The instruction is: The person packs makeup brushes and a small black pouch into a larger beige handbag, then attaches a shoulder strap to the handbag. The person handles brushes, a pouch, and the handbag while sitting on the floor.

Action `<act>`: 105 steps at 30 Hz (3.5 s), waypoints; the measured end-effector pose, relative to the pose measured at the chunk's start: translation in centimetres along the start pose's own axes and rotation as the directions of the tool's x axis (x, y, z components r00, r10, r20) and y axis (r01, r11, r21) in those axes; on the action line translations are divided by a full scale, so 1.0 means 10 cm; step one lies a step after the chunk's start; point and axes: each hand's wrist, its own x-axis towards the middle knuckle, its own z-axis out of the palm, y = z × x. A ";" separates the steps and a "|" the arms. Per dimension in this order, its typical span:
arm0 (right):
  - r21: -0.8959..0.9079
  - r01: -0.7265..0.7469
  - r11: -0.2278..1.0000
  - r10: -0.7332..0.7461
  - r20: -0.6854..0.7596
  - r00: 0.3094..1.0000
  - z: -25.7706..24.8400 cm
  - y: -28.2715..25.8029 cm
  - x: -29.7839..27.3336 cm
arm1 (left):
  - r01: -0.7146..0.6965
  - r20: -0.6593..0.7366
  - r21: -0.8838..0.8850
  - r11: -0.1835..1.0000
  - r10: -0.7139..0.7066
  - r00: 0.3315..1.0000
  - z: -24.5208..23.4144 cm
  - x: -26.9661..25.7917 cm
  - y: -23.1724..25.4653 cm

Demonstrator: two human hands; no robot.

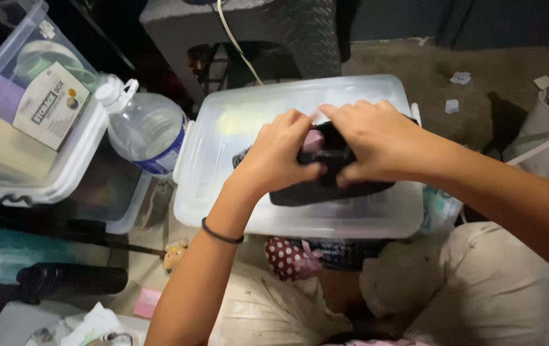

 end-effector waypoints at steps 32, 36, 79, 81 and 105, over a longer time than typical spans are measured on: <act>-0.073 0.165 0.984 -0.176 -0.172 0.969 0.33 -0.71 0.44 | 0.400 -0.667 -0.273 0.875 -0.472 0.577 -0.08 -2.06 0.25; 0.175 0.034 0.984 0.010 -0.243 0.970 -0.09 -0.37 0.31 | 0.257 -0.653 -0.137 0.957 -0.282 0.703 -0.25 -1.59 0.32; 0.371 0.146 0.917 -0.081 -0.184 0.980 -0.17 -0.07 0.22 | 0.029 -0.470 0.222 0.975 0.081 0.879 0.17 -0.75 0.60; 0.352 0.106 0.930 -0.073 -0.106 0.992 -0.15 -0.17 0.33 | 0.004 -0.465 0.235 0.972 0.109 0.879 0.22 -0.83 0.63; 0.292 0.019 0.956 -0.083 0.209 0.974 0.10 0.02 0.77 | 0.247 -0.530 0.116 0.962 -0.150 0.835 0.13 -0.82 0.29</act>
